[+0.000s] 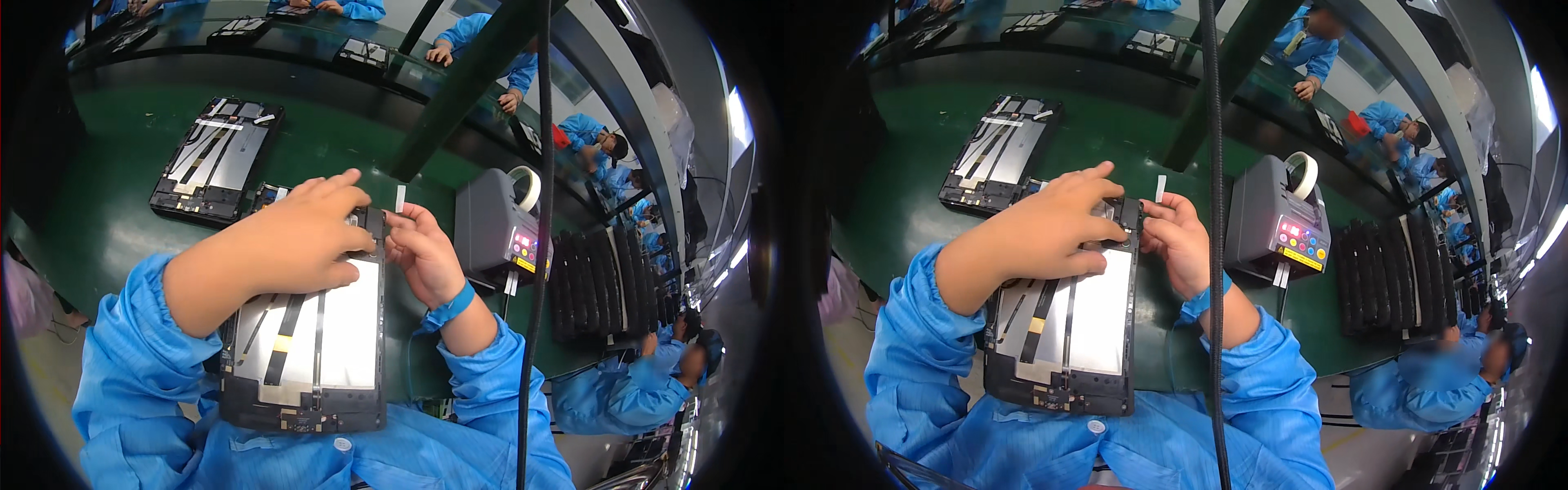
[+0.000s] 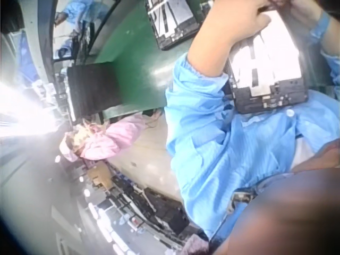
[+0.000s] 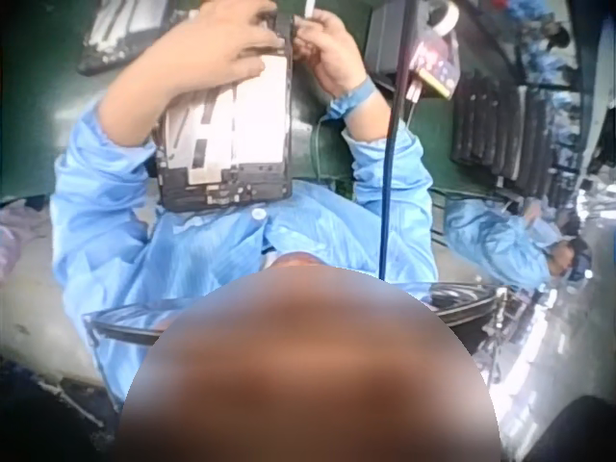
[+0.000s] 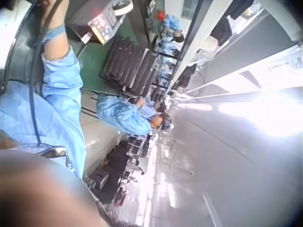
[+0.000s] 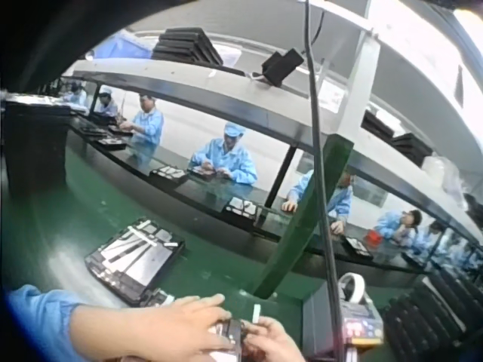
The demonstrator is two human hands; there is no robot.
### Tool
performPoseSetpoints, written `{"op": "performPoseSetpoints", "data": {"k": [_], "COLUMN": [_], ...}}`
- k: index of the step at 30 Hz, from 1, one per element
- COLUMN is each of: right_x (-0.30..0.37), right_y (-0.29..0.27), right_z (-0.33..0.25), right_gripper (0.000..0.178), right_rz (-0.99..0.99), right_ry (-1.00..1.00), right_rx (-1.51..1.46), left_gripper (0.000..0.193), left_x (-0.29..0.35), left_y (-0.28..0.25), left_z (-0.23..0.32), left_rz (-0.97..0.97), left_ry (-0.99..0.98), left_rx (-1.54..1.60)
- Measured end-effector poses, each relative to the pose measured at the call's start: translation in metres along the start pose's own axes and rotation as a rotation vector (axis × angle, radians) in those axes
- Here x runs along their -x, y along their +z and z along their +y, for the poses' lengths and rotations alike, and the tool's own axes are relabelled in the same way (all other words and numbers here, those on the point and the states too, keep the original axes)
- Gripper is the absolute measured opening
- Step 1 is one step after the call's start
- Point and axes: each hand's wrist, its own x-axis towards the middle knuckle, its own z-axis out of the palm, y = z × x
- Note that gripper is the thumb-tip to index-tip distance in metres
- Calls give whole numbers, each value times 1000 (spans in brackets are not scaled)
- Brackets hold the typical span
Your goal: The person assembles electronic components on a factory line, repeatedly applying white adhesive strips to the edges of rectangular devices and stacking them. They handle each unit one at a time, aligning and pressing the strips before moving the finished unit aside.
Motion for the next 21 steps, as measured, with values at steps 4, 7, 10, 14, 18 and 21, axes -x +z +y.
{"op": "performPoseSetpoints", "data": {"k": [4,7,10,14,18,21], "right_x": [-7,-9,-8,-6,-6,-8], "right_y": [9,11,11,15,9,8], "right_z": [-4,-5,-5,-10,-11,-9], "right_gripper": [52,59,63,64,62,61], "right_rz": [-72,-114,-112,-110,-106,-109], "right_ry": [-1,7,2,6,30,41], "right_rx": [150,152,157,187,227,221], "left_gripper": [32,31,29,27,27,32], "left_x": [5,5,3,2,3,4], "left_y": [3,4,3,4,5,9], "left_z": [-3,-6,-10,-9,-9,-10], "left_rz": [-1,24,39,105,169,180], "left_ry": [-65,-71,-78,-31,26,39], "left_rx": [107,100,39,-92,-179,-185]}}
